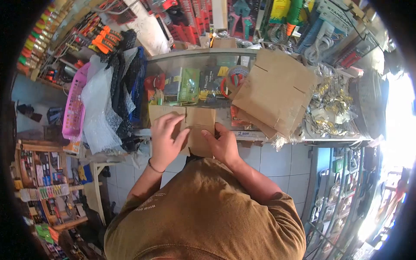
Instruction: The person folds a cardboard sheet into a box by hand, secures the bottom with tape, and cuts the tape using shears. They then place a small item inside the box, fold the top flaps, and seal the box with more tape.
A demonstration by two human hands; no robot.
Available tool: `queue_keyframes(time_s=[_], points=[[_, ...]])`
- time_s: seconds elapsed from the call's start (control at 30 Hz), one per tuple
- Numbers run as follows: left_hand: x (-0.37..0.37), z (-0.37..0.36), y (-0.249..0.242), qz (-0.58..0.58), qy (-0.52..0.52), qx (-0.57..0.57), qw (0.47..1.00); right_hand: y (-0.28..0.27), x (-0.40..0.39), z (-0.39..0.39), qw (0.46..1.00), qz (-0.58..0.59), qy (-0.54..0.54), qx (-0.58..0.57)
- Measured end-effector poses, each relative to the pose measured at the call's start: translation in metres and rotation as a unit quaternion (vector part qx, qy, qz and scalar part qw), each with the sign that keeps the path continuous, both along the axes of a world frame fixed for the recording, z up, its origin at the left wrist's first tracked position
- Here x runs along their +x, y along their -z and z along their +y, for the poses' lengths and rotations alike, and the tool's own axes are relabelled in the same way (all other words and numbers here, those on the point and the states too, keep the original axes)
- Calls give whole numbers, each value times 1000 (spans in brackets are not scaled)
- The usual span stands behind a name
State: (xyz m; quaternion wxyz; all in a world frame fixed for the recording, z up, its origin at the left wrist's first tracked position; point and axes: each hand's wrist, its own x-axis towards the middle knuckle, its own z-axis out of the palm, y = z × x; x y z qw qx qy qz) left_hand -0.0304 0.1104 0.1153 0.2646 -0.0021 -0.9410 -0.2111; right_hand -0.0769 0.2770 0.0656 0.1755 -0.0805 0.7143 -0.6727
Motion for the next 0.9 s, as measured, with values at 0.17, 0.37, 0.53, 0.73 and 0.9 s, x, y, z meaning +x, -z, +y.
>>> queue_keyframes(time_s=[0.17, 0.37, 0.53, 0.73, 0.9], points=[[-14, 8, 24, -6, 34, 82, 996, -3, -2, -2, 999, 4, -3, 34], [-19, 13, 26, -18, 37, 128, 991, 2, -3, -5, 997, 25, 2, 76], [-18, 16, 28, -27, 90, 122, 988, 14, -2, -11, 995, 81, 50, 25], [-13, 16, 25, -81, 156, 251, 952, 25, -3, -10, 990, 104, 85, 33], [-19, 10, 43, -87, 154, 311, 934, 30, -10, -6, 991, 87, 59, 82]])
